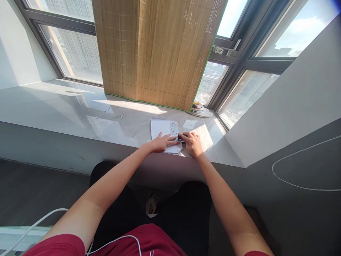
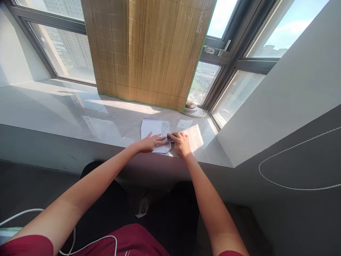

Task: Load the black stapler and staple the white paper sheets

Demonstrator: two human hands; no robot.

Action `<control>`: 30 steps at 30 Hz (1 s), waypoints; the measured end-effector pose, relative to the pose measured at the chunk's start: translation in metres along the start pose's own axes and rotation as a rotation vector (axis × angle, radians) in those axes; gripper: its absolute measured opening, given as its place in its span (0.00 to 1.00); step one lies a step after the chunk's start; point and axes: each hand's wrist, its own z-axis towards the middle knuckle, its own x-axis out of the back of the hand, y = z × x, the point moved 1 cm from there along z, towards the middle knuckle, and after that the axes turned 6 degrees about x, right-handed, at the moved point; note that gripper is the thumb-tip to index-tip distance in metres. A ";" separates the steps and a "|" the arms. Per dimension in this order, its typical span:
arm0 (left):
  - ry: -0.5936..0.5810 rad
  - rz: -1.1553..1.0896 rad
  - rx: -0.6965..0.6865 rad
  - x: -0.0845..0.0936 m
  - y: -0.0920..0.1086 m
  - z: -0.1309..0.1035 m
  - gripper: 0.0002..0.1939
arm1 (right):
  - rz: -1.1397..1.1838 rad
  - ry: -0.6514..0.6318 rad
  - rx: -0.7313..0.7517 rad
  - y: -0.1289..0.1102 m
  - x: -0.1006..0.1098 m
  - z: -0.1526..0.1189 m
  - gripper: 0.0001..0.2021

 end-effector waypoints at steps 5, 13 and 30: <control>0.012 -0.007 -0.005 -0.005 -0.004 0.003 0.43 | -0.016 -0.031 -0.080 -0.008 0.002 0.000 0.23; 0.016 -0.018 0.002 -0.008 -0.007 0.006 0.42 | -0.012 -0.073 -0.131 -0.026 0.004 0.005 0.26; 0.567 -0.240 0.050 -0.016 -0.023 0.002 0.39 | 0.207 0.525 -0.685 -0.018 0.004 0.009 0.12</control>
